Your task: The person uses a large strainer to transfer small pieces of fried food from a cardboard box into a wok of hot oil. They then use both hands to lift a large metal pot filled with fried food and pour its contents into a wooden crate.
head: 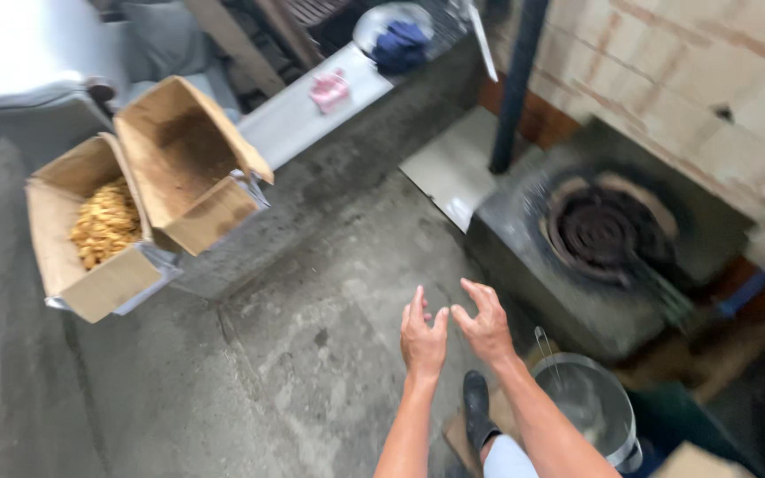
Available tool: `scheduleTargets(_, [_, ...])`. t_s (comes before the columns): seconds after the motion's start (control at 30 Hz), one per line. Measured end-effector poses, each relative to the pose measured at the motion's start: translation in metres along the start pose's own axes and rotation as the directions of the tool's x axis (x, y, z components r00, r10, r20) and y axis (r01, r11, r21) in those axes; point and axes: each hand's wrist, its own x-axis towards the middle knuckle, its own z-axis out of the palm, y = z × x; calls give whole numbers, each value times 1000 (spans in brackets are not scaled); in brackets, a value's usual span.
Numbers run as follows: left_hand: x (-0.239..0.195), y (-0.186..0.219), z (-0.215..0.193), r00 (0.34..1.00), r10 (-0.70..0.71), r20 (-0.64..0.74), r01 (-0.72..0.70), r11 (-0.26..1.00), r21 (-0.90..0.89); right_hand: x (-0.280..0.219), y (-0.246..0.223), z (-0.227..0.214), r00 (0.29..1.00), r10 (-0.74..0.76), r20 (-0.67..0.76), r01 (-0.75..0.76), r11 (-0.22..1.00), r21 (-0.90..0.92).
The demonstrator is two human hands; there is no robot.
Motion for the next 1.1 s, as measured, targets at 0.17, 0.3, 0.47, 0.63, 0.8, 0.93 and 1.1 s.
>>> scheduleTargets(0.17, [77, 1, 2, 993, -86, -84, 86, 996, -5, 89, -13, 34, 980, 146, 132, -150, 988, 19])
scheduleTargets(0.3, [140, 10, 1, 982, -127, -136, 125, 992, -25, 161, -17, 63, 987, -27, 161, 24, 999, 22])
scheduleTargets(0.47, [208, 3, -1, 975, -148, -164, 147, 989, -18, 236, -13, 98, 968, -18, 249, 14, 1000, 20])
scheduleTargets(0.63, [273, -17, 4, 970, -180, -160, 178, 984, -29, 293, -1, 139, 959, 25, 282, -20, 1000, -22])
scheduleTargets(0.8, [354, -37, 3, 976, -166, -141, 158, 985, -69, 367, 14, 195, 967, 26, 255, -15, 999, -45])
scheduleTargets(0.93, [421, -45, -2, 976, -187, -114, 183, 982, -50, 425, 17, 239, 959, 99, 267, -73, 992, -103])
scheduleTargets(1.1, [503, -60, -8, 975, -211, -64, 210, 977, -20, 511, 32, 296, 944, 189, 272, -152, 976, -154])
